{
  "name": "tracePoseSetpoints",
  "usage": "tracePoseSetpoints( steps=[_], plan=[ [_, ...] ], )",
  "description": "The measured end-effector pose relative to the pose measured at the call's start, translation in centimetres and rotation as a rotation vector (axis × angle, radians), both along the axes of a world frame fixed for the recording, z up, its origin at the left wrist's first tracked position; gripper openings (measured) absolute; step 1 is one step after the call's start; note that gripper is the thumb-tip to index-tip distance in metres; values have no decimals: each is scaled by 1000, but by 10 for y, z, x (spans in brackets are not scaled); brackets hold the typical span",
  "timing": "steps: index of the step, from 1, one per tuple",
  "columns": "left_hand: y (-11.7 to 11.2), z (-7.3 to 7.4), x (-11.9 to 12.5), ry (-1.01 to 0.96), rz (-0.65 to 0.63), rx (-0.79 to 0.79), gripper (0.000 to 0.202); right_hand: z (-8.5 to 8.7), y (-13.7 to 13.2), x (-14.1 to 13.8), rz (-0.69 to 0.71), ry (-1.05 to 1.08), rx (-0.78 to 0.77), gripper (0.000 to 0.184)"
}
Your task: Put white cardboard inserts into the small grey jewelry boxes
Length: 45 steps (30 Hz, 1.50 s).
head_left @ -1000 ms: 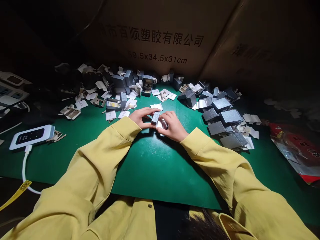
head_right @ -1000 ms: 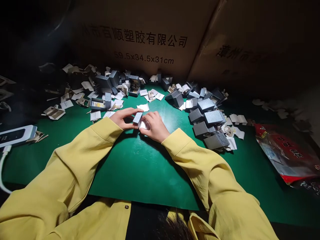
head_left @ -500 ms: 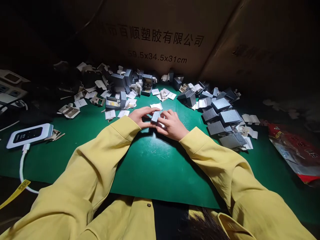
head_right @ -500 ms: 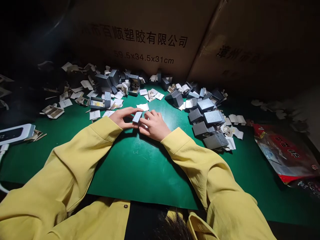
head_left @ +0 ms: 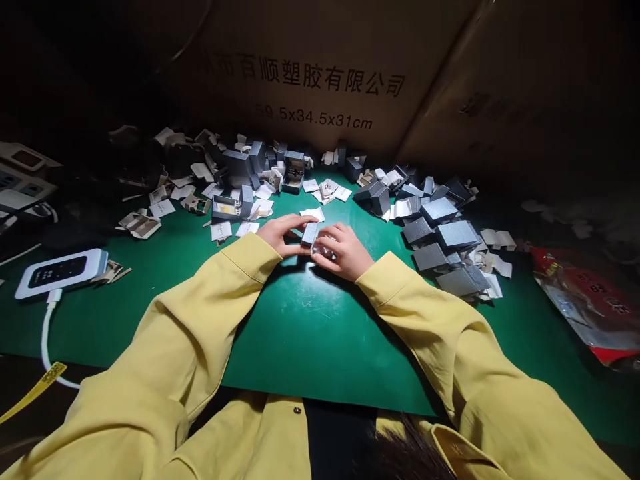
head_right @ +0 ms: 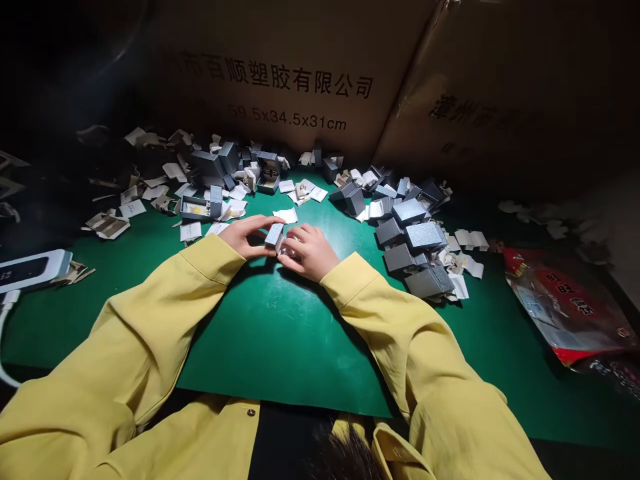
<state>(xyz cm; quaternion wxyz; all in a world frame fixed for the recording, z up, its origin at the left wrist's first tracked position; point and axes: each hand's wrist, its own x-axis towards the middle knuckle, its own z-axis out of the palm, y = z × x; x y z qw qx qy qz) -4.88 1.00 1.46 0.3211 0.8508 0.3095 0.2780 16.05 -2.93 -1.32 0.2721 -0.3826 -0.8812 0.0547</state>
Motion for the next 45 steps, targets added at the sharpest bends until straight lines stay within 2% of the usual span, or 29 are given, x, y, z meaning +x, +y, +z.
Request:
tracePoseSetpoints(
  steps=[3, 6, 9, 14, 18, 24, 28, 33, 35, 37, 39, 41, 43, 45],
  plan=[
    [-1, -1, 0, -24, 6, 2, 59, -2, -5, 3, 0, 128, 6, 27],
    [-2, -2, 0, -55, 16, -14, 59, -2, -7, 5, -49, 169, 18, 34],
    [-1, -4, 0, -57, 26, -32, 59, 0, -11, 7, -100, 148, 11, 45],
    [-1, -6, 1, -74, 49, -68, 60, -2, -14, 10, -99, 152, -37, 38],
    [-2, -6, 2, -67, 62, -74, 59, -4, -14, 7, -164, 117, -76, 37],
    [0, -6, 2, -62, 44, -64, 60, -4, -14, 2, -170, 47, -149, 49],
    [1, -4, 1, -55, 45, -83, 61, -5, -13, 2, -171, 172, -152, 51],
    [3, -9, -3, -10, 26, -47, 65, 0, -11, 4, -142, 409, -84, 39],
    [5, -11, -5, 14, 13, 1, 73, 4, -12, 7, -162, 487, -81, 38],
    [6, -11, -7, 8, 24, 87, 89, 7, -15, 9, -184, 562, -100, 39],
    [5, -6, -7, -35, 59, 231, 103, 8, -21, 10, -192, 674, -162, 41],
    [0, 3, -4, -77, 81, 419, 105, 9, -27, 9, -167, 829, -306, 45],
    [-8, 13, 2, -77, 47, 571, 89, 9, -33, 7, -109, 987, -525, 50],
    [-18, 20, 9, -33, -25, 624, 63, 9, -37, 7, -42, 1111, -740, 54]
  ],
)
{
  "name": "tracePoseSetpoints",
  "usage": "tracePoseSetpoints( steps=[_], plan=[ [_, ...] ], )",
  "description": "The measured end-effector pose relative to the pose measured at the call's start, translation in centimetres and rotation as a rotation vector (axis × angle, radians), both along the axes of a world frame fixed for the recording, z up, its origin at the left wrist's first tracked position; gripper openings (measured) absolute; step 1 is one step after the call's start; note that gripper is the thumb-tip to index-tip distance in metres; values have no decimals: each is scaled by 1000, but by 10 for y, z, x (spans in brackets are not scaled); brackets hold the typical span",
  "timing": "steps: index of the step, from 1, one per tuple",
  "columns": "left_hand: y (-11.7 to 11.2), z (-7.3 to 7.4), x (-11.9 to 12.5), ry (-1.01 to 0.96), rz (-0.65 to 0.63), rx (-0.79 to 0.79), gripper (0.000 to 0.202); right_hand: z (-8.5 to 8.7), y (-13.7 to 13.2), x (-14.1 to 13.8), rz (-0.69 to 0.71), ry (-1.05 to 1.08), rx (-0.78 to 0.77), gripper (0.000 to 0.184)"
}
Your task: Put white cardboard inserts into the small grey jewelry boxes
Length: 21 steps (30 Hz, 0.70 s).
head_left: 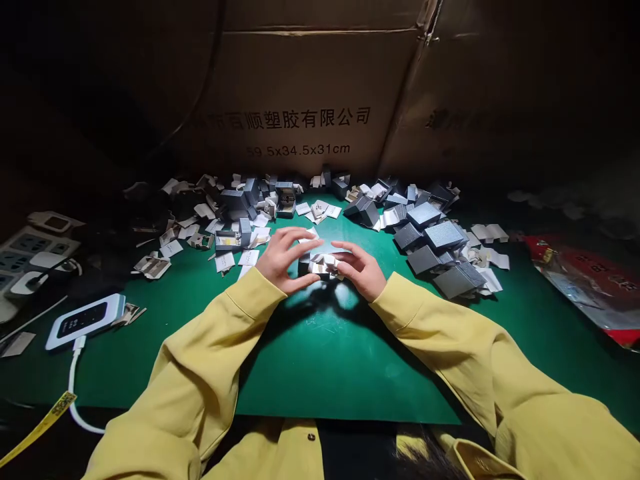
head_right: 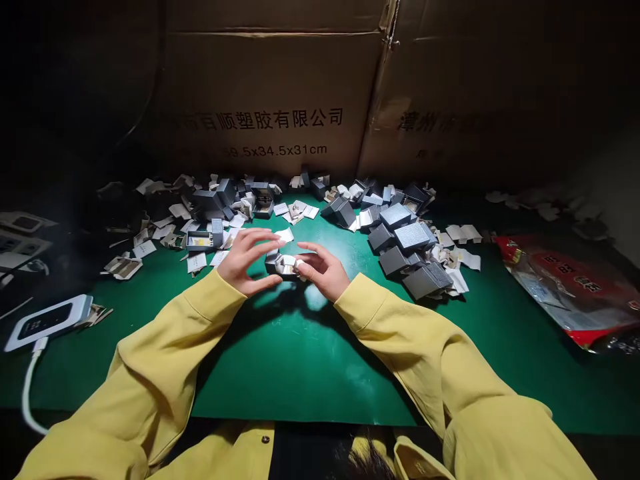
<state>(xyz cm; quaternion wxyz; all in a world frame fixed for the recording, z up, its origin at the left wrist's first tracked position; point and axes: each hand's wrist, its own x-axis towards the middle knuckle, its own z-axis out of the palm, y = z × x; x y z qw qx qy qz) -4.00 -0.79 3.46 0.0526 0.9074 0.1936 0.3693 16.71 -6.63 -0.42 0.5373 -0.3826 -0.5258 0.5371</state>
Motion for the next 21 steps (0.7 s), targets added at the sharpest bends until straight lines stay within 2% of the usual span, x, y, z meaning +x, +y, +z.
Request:
tracePoseSetpoints(
  steps=[2, 4, 6, 9, 11, 12, 15, 18, 21],
  plan=[
    [-7, 2, 7, 47, -28, -10, 39, 1, -3, 0, 97, 105, -115, 58],
    [-11, 0, 11, 45, -27, -30, 24, 1, -4, 0, 177, 147, -180, 60],
    [-11, -3, 13, 15, -21, -49, 19, 1, -5, 0, 240, 139, -196, 60],
    [-9, -4, 13, -1, 10, -102, 19, -1, -5, 0, 265, 61, -137, 55],
    [-7, -2, 10, 0, 42, -173, 29, -2, -3, 2, 188, -41, -37, 52],
    [-6, -1, 8, -2, 57, -222, 41, -3, -2, 4, 110, -111, 29, 51],
    [-1, -4, 0, 13, 73, -434, 81, -11, 7, 16, -226, -455, 250, 45],
    [6, -13, -6, 55, 54, -719, 81, -21, 21, 31, -437, -850, 391, 44],
    [12, -21, -8, -35, 27, -991, 81, -26, 30, 39, -491, -1024, 390, 44]
  ],
)
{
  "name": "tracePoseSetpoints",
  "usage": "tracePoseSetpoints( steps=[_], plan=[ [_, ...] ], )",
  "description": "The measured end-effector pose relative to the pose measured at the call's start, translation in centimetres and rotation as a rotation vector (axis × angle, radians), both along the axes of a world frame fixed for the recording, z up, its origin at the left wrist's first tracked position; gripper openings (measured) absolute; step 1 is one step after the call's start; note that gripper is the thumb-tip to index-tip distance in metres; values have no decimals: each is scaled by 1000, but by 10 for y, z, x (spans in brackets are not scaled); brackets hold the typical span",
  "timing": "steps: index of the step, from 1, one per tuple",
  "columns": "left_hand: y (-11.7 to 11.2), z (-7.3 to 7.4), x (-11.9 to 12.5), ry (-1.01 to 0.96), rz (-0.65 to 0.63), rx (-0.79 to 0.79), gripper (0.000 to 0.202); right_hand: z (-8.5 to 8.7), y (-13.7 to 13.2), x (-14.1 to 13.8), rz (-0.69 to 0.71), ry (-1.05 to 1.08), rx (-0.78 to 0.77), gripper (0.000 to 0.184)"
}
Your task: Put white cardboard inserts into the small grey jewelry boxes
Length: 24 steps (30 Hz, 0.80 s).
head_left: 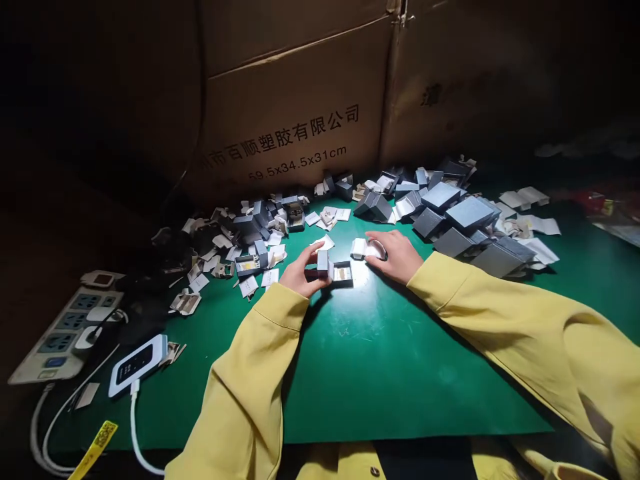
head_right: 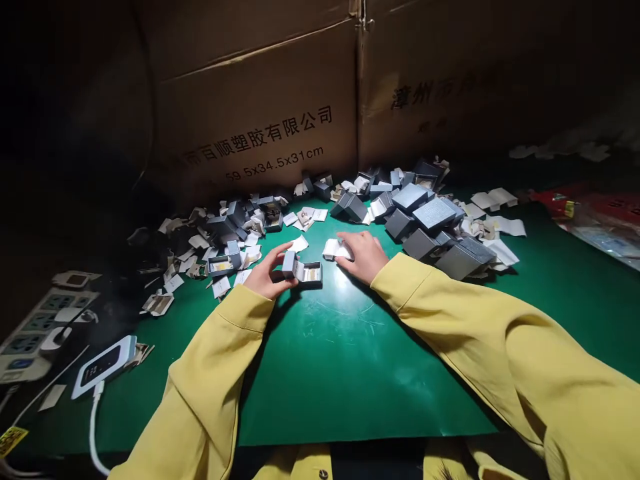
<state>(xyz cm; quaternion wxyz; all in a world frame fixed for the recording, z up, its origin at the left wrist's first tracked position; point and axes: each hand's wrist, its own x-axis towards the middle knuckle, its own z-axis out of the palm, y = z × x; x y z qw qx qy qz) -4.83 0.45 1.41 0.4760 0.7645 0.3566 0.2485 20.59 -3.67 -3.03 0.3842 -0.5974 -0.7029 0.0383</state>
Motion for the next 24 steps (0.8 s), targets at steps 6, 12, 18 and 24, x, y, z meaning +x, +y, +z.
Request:
tracePoseSetpoints(
  steps=[6, 12, 18, 24],
  plan=[
    [6, -9, 3, -212, -29, -324, 85, 22, -16, -12, 252, 29, 287, 26],
    [1, -11, 3, -217, -65, -509, 80, 26, -27, -29, 503, -33, 261, 30],
    [-1, -8, 5, -166, -103, -599, 79, 27, -13, -35, 413, -151, 71, 27],
    [1, -8, 5, -114, -119, -596, 75, 36, -15, -37, 379, -349, -27, 26]
  ],
)
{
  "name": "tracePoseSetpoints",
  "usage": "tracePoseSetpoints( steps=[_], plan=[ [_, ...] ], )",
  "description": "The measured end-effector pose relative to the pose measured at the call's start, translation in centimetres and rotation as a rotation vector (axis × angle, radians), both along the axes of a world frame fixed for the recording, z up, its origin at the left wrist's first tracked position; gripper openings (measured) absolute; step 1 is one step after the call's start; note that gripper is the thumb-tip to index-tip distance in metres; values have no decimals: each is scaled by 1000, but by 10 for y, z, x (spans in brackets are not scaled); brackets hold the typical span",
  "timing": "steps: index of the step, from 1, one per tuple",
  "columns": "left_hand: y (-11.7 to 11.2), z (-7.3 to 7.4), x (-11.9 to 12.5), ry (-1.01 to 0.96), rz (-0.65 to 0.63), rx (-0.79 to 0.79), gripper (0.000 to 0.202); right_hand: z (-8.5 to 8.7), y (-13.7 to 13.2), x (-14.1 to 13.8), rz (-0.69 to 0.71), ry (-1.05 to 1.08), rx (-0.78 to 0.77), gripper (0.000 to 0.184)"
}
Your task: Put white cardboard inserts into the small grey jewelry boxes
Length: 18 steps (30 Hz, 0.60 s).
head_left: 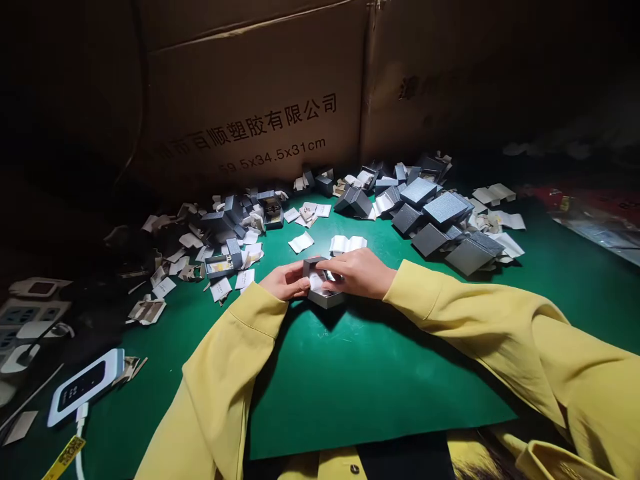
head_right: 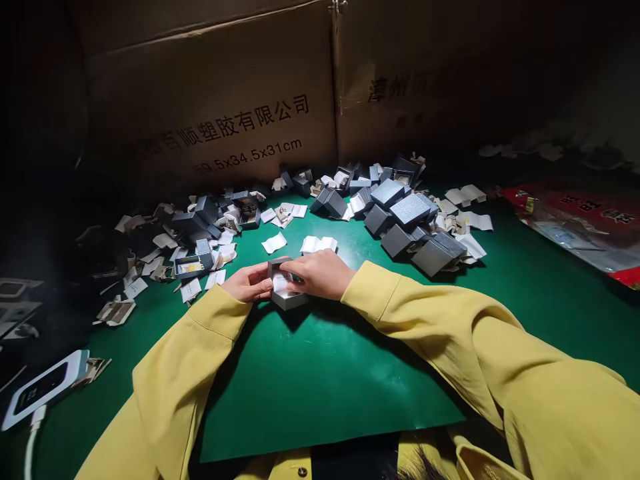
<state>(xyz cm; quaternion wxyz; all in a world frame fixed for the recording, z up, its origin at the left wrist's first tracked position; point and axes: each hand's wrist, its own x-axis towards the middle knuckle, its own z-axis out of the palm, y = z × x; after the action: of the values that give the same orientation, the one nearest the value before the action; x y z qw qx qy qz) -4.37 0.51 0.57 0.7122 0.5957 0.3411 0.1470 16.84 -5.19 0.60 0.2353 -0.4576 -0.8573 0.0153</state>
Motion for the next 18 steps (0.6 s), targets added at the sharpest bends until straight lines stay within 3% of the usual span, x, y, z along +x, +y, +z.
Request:
tracePoseSetpoints(
  steps=[8, 12, 15, 18],
  plan=[
    [2, -1, -1, 10, -8, 0, 77, -3, 4, 3, 84, -101, 116, 42],
    [1, 2, 0, 48, -15, 50, 74, -4, 4, 5, 68, -115, 107, 37],
    [3, 1, -1, 44, 8, 67, 69, -4, 1, 8, 59, -30, 70, 32],
    [6, -2, -2, 17, -7, 79, 63, -3, -3, 12, -19, 114, 11, 39]
  ],
)
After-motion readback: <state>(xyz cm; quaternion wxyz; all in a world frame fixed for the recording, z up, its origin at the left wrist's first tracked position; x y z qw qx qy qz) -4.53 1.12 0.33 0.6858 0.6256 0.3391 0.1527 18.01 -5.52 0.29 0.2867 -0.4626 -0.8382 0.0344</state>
